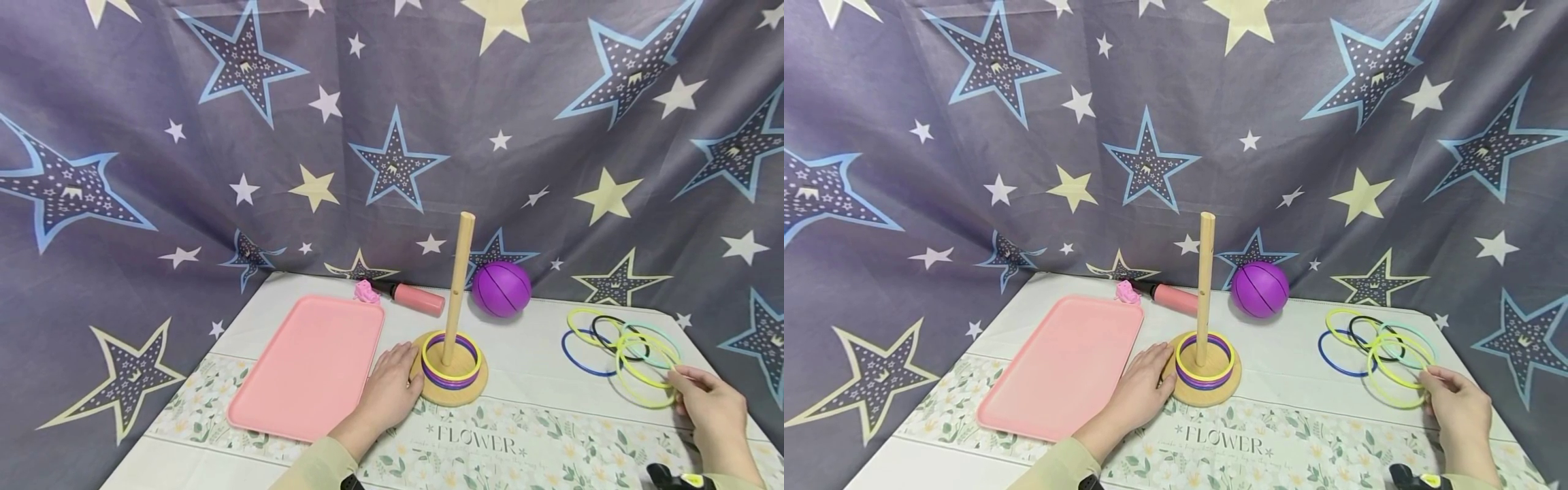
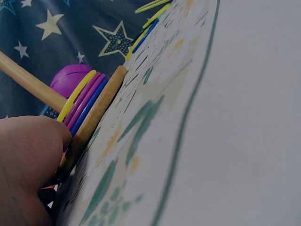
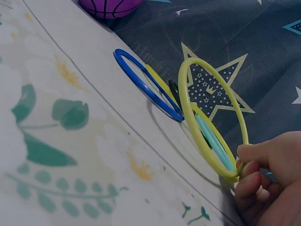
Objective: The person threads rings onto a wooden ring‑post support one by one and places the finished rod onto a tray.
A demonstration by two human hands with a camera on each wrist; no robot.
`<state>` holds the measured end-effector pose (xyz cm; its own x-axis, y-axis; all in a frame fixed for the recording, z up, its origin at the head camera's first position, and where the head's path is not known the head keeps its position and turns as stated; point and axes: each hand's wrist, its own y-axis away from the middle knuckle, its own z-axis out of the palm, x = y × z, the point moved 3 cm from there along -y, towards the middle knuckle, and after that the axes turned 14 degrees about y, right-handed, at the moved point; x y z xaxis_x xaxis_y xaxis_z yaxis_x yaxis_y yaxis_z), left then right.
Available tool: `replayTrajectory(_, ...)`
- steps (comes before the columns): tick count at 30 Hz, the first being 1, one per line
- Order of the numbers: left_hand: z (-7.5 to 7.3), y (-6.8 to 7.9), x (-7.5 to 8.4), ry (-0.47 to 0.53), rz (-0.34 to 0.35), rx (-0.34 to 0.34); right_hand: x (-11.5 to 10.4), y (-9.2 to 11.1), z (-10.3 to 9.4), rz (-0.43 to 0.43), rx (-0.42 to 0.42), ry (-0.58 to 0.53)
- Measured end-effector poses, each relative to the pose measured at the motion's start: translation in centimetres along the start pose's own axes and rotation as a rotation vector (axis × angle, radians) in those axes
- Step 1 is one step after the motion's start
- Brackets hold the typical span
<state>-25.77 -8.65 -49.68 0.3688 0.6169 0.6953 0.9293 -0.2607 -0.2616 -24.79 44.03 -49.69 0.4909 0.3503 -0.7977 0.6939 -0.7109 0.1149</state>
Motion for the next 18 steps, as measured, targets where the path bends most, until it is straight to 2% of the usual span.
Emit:
replayTrajectory(10,0.2,0.0,-0.2,-0.005,-0.002,-0.005,-0.9,0.2,-0.3,0.007,-0.034,-0.03)
replayTrajectory(18,0.3,-0.1,-0.4,-0.008,-0.003,-0.005,-2.4,0.9,-0.9,-0.01,-0.086,-0.126)
